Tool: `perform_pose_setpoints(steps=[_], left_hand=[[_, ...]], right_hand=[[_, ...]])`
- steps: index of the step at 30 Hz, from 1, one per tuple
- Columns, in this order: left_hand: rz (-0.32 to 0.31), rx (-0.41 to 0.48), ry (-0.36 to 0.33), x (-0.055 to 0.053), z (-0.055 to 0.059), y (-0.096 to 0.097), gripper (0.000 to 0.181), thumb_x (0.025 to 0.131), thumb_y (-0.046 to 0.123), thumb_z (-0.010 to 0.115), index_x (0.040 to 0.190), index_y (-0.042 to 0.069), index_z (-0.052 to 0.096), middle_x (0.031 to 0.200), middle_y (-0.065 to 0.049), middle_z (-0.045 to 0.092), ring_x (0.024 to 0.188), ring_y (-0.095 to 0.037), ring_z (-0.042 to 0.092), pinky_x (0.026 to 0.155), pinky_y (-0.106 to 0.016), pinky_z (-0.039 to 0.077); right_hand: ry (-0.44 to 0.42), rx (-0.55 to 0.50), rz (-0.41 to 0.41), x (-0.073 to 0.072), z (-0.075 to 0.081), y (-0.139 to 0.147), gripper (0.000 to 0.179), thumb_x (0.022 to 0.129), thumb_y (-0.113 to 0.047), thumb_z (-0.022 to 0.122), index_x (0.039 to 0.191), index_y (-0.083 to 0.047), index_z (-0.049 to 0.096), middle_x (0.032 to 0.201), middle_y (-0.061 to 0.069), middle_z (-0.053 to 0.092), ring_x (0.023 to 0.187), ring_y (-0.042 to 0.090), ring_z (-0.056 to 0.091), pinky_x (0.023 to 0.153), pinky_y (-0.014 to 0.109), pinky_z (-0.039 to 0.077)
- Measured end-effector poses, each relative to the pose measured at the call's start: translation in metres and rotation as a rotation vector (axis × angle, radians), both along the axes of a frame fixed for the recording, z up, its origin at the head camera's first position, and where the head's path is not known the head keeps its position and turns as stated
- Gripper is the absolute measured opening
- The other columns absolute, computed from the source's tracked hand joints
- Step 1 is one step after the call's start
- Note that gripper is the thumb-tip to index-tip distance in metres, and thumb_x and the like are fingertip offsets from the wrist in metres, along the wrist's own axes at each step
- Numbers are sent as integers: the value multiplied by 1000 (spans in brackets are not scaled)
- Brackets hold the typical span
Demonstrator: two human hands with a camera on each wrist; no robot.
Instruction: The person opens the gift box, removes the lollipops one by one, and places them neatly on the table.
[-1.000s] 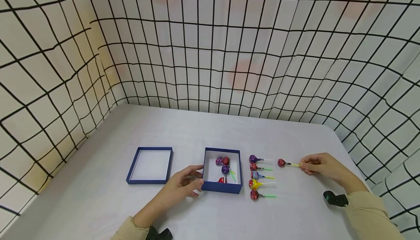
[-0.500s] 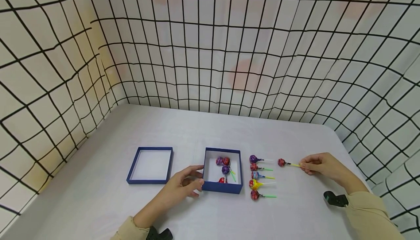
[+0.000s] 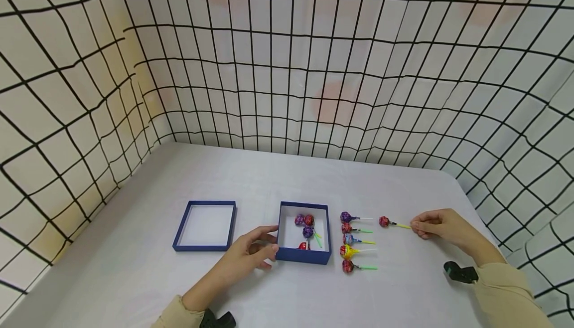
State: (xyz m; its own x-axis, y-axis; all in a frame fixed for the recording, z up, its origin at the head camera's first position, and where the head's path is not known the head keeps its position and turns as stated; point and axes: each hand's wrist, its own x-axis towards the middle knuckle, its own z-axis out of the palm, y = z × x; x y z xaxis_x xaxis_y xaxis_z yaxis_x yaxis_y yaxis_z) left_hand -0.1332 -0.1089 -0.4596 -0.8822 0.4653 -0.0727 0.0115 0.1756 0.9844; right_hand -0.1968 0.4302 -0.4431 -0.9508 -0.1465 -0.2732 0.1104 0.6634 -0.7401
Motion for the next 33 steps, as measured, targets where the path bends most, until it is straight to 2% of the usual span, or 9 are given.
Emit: perform_pose_setpoints(steps=[7, 15, 26, 33], left_hand=[[1, 17, 6, 0, -2, 0, 60, 108, 26, 68, 159, 3, 48, 142, -27, 61, 101, -25, 71, 80, -31, 68], [0, 19, 4, -1, -4, 0, 60, 108, 27, 68, 159, 4, 48, 142, -27, 62, 102, -25, 72, 80, -31, 68], [-10, 28, 10, -1, -3, 0, 60, 108, 26, 68, 159, 2, 48, 142, -28, 61, 101, -25, 71, 80, -30, 68], [-10, 30, 17, 0, -4, -1, 60, 108, 26, 68, 159, 2, 47, 141, -28, 61, 101, -26, 71, 80, -30, 68]], right_hand=[[-6, -9, 11, 0, 6, 2, 43, 106, -27, 71, 126, 11, 69, 104, 8, 79, 84, 9, 69, 77, 22, 63], [9, 56, 52, -1, 30, -15, 43, 105, -29, 72, 125, 9, 72, 106, 7, 80, 86, 9, 70, 78, 23, 65], [20, 85, 124, 4, 79, -77, 39, 105, -32, 72, 116, 5, 76, 94, 8, 79, 82, 14, 72, 76, 23, 65], [34, 73, 199, 7, 102, -122, 32, 104, -32, 72, 111, -1, 79, 90, 5, 78, 82, 17, 73, 76, 29, 67]])
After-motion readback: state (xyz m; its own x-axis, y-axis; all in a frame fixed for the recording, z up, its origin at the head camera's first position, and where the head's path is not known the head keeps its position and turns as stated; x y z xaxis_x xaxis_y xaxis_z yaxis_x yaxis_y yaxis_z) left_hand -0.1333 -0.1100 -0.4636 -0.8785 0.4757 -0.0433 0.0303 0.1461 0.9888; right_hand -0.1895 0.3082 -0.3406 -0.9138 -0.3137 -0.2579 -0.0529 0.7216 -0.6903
